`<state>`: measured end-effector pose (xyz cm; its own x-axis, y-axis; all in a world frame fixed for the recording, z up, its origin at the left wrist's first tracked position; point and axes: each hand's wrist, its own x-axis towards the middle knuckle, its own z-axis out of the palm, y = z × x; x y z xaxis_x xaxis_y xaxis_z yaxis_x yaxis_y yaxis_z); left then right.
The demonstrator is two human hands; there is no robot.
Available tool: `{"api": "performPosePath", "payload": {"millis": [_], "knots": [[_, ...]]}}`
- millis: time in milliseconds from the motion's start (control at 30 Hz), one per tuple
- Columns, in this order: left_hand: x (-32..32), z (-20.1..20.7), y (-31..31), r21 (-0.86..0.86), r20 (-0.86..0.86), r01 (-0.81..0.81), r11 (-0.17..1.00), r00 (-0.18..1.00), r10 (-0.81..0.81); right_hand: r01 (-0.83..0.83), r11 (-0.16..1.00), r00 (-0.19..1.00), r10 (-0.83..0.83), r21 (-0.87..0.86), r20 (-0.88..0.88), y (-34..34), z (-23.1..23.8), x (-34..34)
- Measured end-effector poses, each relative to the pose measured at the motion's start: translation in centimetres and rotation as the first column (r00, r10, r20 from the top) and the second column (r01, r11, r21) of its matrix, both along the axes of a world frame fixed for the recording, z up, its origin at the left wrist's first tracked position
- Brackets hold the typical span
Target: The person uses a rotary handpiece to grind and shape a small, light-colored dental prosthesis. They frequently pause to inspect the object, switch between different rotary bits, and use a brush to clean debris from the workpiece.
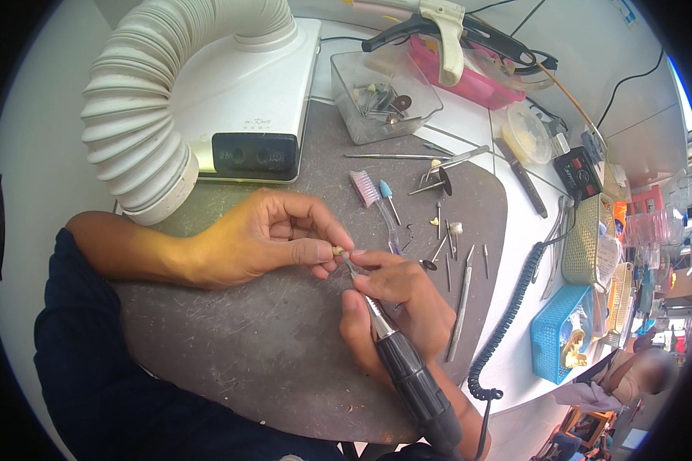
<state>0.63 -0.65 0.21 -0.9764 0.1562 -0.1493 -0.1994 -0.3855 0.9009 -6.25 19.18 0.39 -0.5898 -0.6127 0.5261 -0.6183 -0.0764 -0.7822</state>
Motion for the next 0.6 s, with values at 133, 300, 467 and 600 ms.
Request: {"api": "performPosePath", "payload": {"millis": [133, 300, 467, 600], "knots": [[0.11, -0.14, 0.09, 0.017, -0.021, 0.001, 1.0, 1.0, 0.0, -0.007, 1.0, 1.0, 0.007, 0.009, 0.002, -0.02, 0.03, -0.07], [0.03, -0.11, 0.09, -0.003, -0.019, -0.003, 1.0, 1.0, 0.003, 0.006, 1.0, 0.998, -0.005, -0.018, 0.068, -0.06, -0.06, 0.06], [0.21, -0.38, 0.12, 0.026, -0.055, 0.009, 1.0, 0.998, -0.008, -0.042, 0.999, 0.999, 0.042, 0.004, 0.026, 0.03, 0.08, -0.22], [0.13, -0.13, 0.16, 0.018, -0.024, -0.001, 1.0, 1.0, 0.002, -0.012, 1.0, 0.998, 0.013, -0.004, 0.059, -0.05, 0.0, -0.03]]}}
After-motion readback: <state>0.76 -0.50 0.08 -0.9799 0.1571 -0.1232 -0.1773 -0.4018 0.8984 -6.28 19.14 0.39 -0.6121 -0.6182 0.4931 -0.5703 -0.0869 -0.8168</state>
